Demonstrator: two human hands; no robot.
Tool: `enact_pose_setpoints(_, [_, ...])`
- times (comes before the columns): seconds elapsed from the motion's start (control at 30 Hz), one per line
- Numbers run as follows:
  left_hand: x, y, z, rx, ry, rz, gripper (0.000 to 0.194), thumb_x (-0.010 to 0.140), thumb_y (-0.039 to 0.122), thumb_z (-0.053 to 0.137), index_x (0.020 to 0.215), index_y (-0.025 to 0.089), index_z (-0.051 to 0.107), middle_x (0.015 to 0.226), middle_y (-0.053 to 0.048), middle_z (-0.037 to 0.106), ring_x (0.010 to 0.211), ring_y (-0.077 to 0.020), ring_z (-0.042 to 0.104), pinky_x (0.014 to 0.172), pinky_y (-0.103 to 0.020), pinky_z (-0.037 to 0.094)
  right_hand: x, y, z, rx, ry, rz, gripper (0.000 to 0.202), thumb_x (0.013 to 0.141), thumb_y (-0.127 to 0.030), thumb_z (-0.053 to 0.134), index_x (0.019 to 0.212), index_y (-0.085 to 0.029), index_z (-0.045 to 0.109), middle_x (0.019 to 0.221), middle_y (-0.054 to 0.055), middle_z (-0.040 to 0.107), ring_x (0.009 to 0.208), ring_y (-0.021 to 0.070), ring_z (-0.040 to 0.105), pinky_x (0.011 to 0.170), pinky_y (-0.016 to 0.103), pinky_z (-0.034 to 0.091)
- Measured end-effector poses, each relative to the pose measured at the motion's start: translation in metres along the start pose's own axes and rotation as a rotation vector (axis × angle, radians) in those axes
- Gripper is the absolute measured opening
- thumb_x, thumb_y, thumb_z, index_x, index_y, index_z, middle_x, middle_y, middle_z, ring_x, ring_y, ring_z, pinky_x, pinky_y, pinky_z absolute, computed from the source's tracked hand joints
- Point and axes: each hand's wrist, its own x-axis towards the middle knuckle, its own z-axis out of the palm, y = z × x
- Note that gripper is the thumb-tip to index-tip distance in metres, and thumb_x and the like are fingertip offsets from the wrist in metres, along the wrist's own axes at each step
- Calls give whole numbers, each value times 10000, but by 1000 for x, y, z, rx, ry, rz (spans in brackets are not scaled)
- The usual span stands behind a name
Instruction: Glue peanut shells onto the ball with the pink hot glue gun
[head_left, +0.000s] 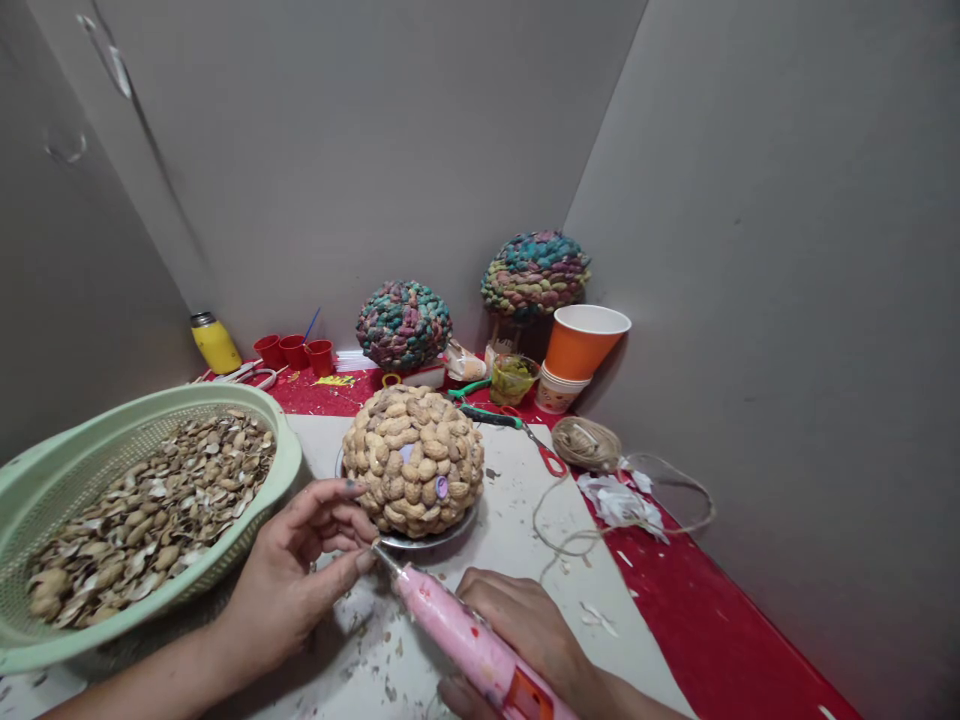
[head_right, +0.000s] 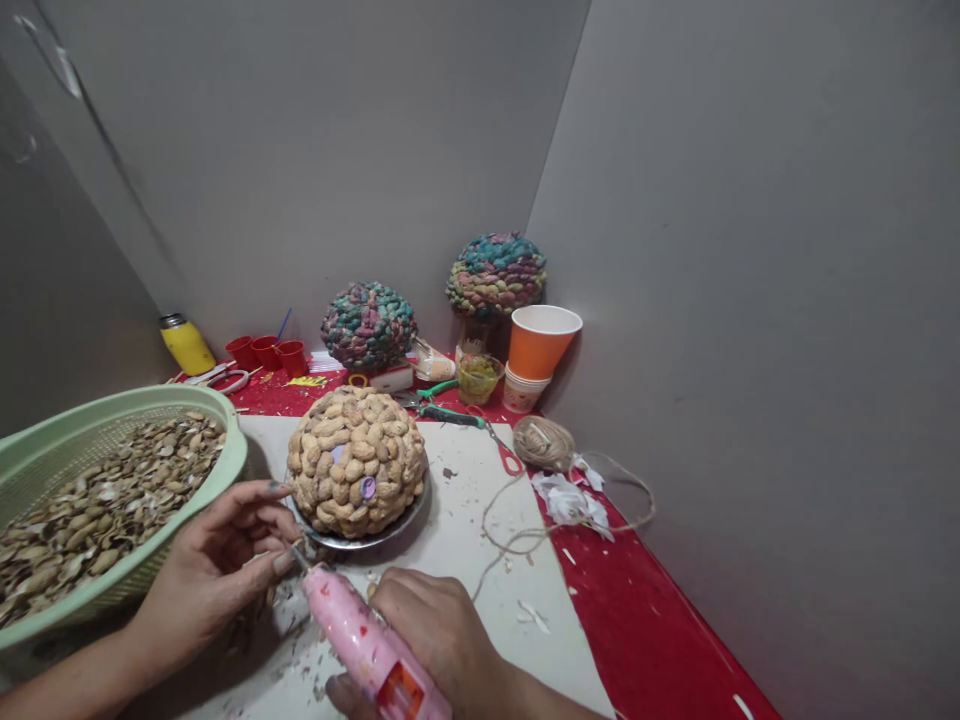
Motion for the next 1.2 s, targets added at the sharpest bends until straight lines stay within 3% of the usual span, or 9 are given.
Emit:
enact_pose_setpoints(0.57, [-3,1,1,54,27,38,370,762,133,769,1093,248,651,820,-3,727,741,-131,677,699,-221,567,5,-3,-2,-81,35,-21,322,1002,-425,341,733,-248,343,514,-60,401,407,123,386,399,256,287])
enact_pose_setpoints(0.7, [-2,2,1,49,20,40,365,758,136,774,1083,250,654,814,-1,727,729,-130,679,689,-218,569,6,-4,-3,-78,33,-16,310,989,-401,393,722,-247,353,514,-65,400,403,118,380,400,256,279])
enact_pose_setpoints(1.2, [-1,4,1,-42,2,-30,372,750,132,792,1081,243,663,800,1,713,719,-110,664,676,-180,556,7,-8,-4,-51,36,21,335,1008,-378,348,704,-238,330,541,-63,357,422,111,313,398,261,257])
